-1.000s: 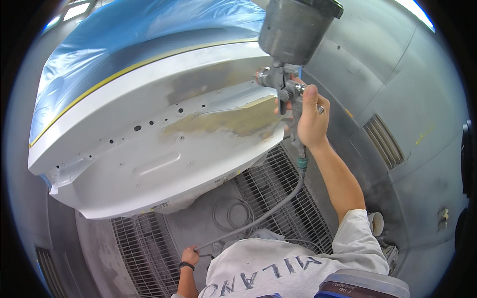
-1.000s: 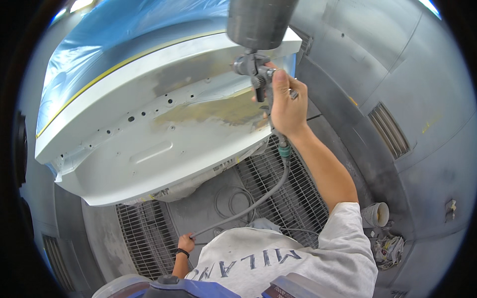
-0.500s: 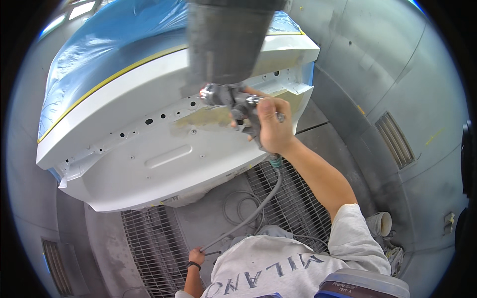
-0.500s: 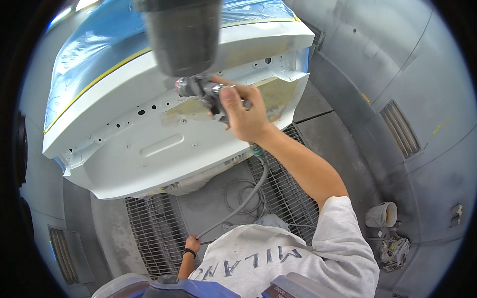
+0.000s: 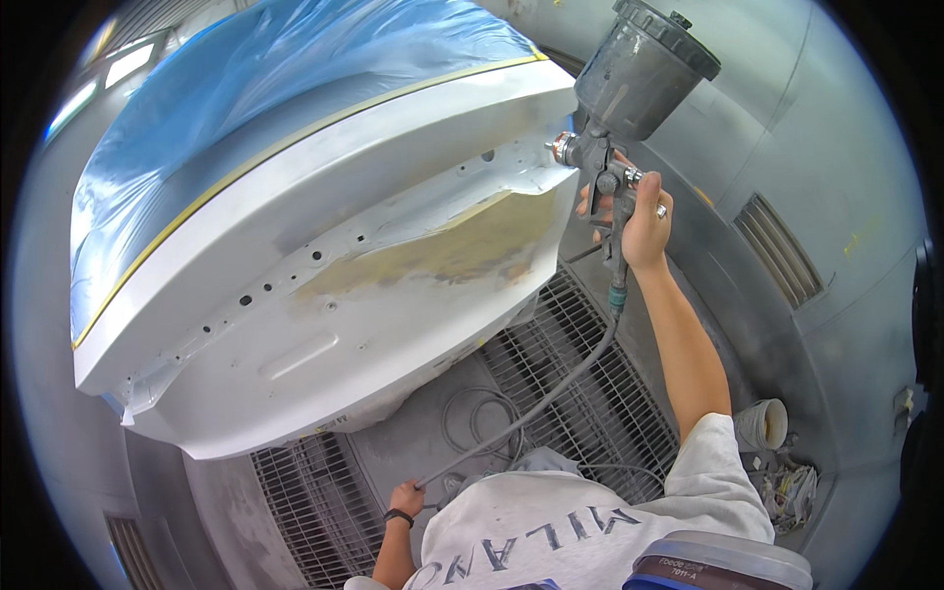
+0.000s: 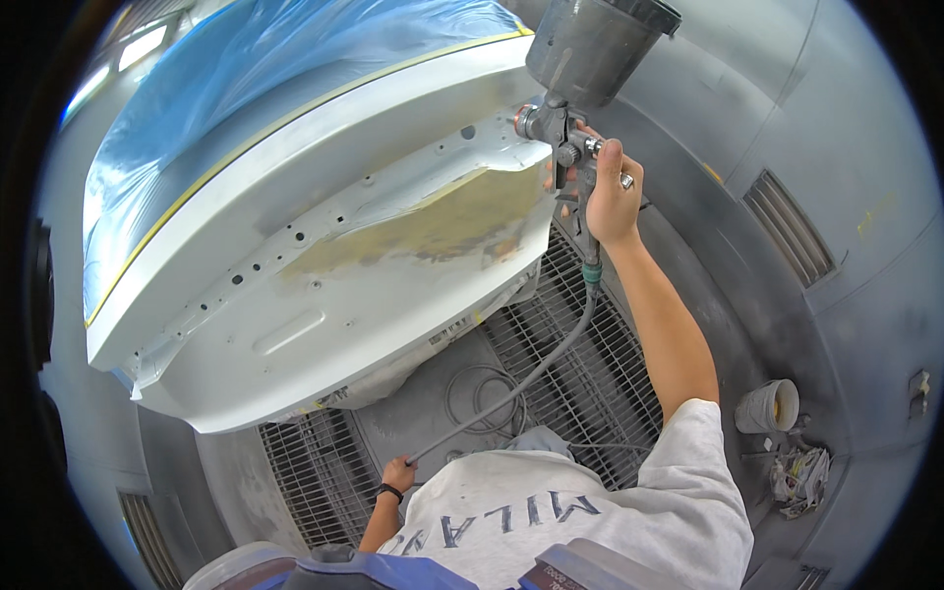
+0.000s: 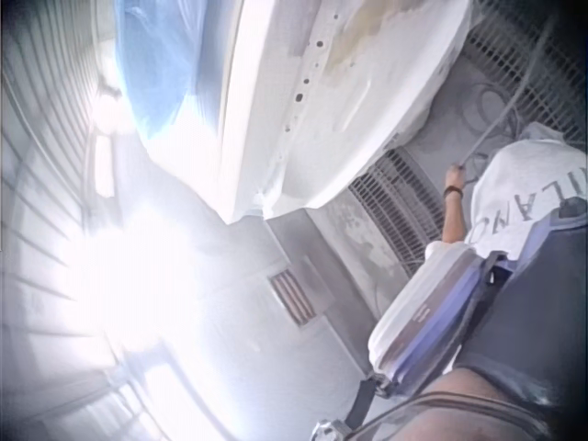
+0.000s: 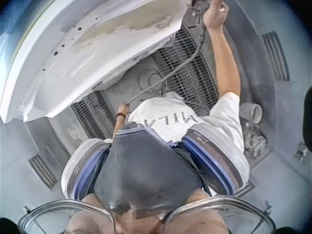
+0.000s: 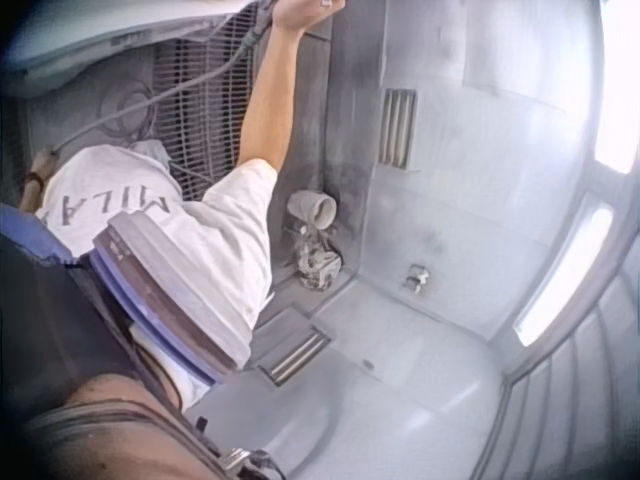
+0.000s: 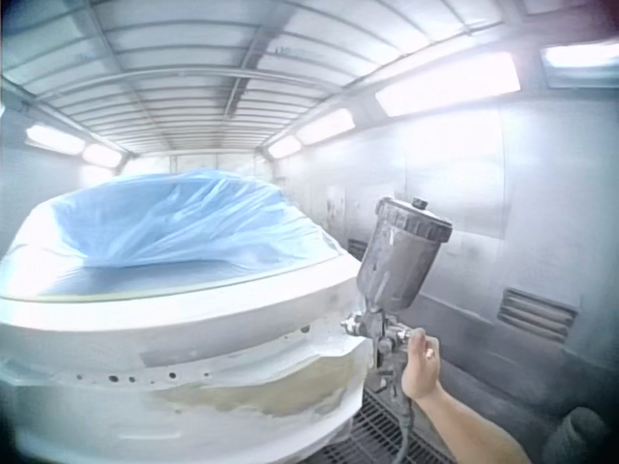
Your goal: The person uses a spray gun to apply white paint to a car hood and a long trim piece inside a paint booth. The hood is partially masked with blue plastic and yellow tape. The person moves the spray gun in steady passes across the surfaces and briefly adjusts the masking tape on the hood.
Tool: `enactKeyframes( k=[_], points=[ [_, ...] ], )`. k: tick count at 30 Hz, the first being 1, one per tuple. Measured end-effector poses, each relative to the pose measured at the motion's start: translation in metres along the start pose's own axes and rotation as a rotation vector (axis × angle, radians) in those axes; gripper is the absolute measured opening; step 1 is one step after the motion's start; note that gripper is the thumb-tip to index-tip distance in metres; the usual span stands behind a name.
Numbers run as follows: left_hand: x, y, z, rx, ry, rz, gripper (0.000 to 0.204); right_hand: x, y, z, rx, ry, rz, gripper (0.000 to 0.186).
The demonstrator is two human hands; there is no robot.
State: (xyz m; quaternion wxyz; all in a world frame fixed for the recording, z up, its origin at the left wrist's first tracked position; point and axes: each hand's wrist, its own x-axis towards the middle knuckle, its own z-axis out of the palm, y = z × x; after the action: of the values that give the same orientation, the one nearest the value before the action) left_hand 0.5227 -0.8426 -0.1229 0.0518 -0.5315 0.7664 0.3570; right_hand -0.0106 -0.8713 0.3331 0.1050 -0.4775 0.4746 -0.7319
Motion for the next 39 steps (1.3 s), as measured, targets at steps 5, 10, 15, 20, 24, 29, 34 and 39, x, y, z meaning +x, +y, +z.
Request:
enactKeyframes(
  k=[5, 10, 15, 20, 24, 29, 34, 39],
  points=[
    [0.005, 0.026, -0.007, -0.036, 0.104, 0.061, 0.022, 0.02, 0.018, -0.039, -0.088, 0.13, 0.013, 0.079],
    [0.003, 0.022, -0.004, -0.1, 0.138, 0.057, 0.025, 0.026, 0.034, -0.039, -0.195, 0.324, 0.012, 0.072],
    [-0.012, -0.007, -0.009, -0.104, 0.084, -0.073, 0.022, -0.004, 0.032, 0.0, -0.174, 0.302, 0.029, 0.068],
    [-0.037, -0.054, -0.005, -0.056, 0.109, -0.107, 0.021, -0.052, 0.016, 0.061, -0.006, 0.006, -0.059, 0.068],
    [-0.049, -0.1, 0.01, -0.06, 0.062, -0.25, 0.028, -0.091, 0.007, 0.117, 0.045, -0.148, -0.069, 0.073],
    [-0.069, -0.153, 0.028, -0.029, 0.099, -0.348, 0.032, -0.118, 0.019, 0.185, 0.103, -0.318, -0.145, 0.079],
    [-0.083, -0.184, 0.035, -0.057, 0.028, -0.447, 0.038, -0.126, 0.042, 0.223, 0.359, -0.451, -0.102, 0.063],
    [-0.086, -0.173, 0.029, -0.045, 0.006, -0.393, 0.035, -0.114, 0.058, 0.186, 0.328, -0.334, -0.005, 0.078]
  ],
)
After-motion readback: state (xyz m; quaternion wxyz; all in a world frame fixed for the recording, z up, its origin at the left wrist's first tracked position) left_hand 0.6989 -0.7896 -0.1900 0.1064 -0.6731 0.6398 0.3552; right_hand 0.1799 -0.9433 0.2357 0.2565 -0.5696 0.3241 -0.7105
